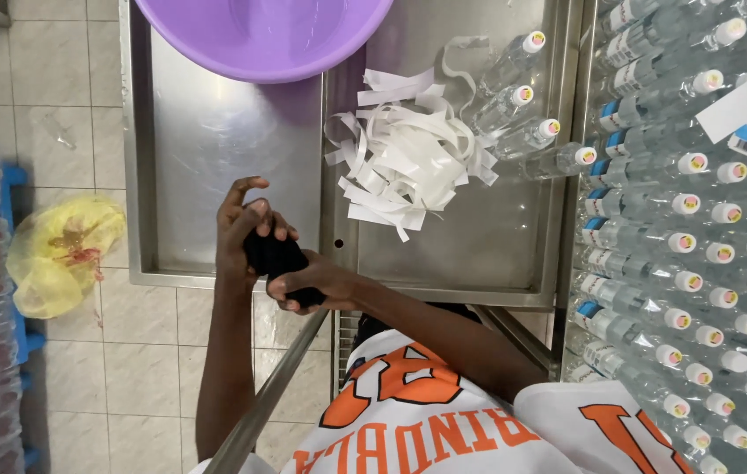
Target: Manually applying adhesive labels to plastic water bottles and organizing them in a large grid on a production table.
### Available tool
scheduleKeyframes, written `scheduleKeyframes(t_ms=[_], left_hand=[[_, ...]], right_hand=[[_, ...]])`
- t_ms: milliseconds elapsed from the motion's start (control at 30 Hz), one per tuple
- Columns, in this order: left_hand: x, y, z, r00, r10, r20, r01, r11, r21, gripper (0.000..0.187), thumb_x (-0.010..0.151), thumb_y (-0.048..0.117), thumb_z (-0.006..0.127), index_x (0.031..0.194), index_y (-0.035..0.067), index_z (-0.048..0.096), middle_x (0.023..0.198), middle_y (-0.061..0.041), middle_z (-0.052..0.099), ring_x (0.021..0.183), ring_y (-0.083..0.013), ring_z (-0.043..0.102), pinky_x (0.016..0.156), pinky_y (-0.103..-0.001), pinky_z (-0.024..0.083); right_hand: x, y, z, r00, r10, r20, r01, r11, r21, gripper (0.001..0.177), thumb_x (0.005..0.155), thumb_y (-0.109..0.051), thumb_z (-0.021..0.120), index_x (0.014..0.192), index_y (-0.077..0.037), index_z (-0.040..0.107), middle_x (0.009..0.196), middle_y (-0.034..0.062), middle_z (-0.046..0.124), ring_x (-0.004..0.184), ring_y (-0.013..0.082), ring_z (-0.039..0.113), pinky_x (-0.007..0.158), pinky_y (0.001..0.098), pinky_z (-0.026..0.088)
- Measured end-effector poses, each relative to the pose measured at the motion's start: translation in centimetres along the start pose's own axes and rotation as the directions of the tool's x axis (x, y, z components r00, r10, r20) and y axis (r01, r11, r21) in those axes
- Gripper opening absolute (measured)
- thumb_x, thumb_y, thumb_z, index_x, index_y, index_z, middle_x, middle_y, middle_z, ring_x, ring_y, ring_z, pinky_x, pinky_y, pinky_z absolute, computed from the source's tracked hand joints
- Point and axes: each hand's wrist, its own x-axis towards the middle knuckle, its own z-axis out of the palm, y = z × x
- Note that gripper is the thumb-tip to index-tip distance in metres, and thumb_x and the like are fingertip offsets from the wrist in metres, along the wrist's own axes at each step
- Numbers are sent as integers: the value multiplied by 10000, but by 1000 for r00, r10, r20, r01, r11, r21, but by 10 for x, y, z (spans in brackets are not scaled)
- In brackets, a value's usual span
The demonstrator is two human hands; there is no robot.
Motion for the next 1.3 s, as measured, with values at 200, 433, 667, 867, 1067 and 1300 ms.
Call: scheduleKeyframes(t_ms=[200, 433, 667, 867, 1067, 1300], left_hand=[[5, -62, -26, 934, -153, -323, 257, 916, 310, 315, 1019, 47, 575, 1327, -1, 624, 618, -44, 532, 611, -253, 737, 649, -468, 687], [17, -169, -94, 823, -225, -521, 511, 695, 506, 274, 1027, 70, 544, 1084, 74, 812, 598, -72, 612, 551, -199, 729, 570, -377, 646], [31, -217, -135, 836, -138, -530, 540, 371, 755, 268, 923, 117, 537, 841, 126, 793, 582, -80, 706, 554, -236, 729, 601, -391, 616], [30, -227, -123, 802, -99, -589, 593, 253, 764, 290, 951, 84, 490, 845, 43, 758, 643, -191, 725, 598, -300, 728, 609, -438, 595], [31, -220, -115, 815, -22, -579, 556, 309, 771, 287, 975, 60, 492, 841, 21, 742, 604, -164, 702, 557, -275, 723, 599, -420, 604], [19, -169, -121, 832, 75, -550, 416, 572, 707, 206, 1060, 208, 600, 1104, 113, 778, 851, -125, 764, 786, -245, 755, 744, -394, 600]], right_hand=[[2, 38, -85, 890, 26, -456, -207, 914, -350, 188, 896, -164, 814, 830, -68, 667, 616, 61, 649, 493, 131, 635, 355, 231, 358], [18, 101, -202, 709, -170, -685, -398, 705, -587, 388, 825, -348, 846, 673, -53, 643, 506, 102, 613, 440, 179, 592, 405, 329, 350], [23, 121, -231, 707, -459, -538, -419, 341, -841, 398, 923, -223, 709, 672, 76, 633, 565, 265, 623, 549, 409, 658, 557, 434, 489], [24, 166, -296, 751, -533, -389, -289, 265, -920, 462, 1002, -282, 664, 608, -72, 550, 555, 93, 593, 516, 193, 571, 602, 241, 460], [32, 158, -315, 810, -555, -190, -113, 170, -979, 464, 1072, -340, 623, 680, -116, 516, 565, 77, 585, 501, 217, 557, 542, 303, 441], [31, 79, -226, 807, -198, -556, -374, 558, -741, 656, 859, -548, 899, 1185, -77, 579, 1002, 222, 699, 935, 403, 680, 791, 486, 570]])
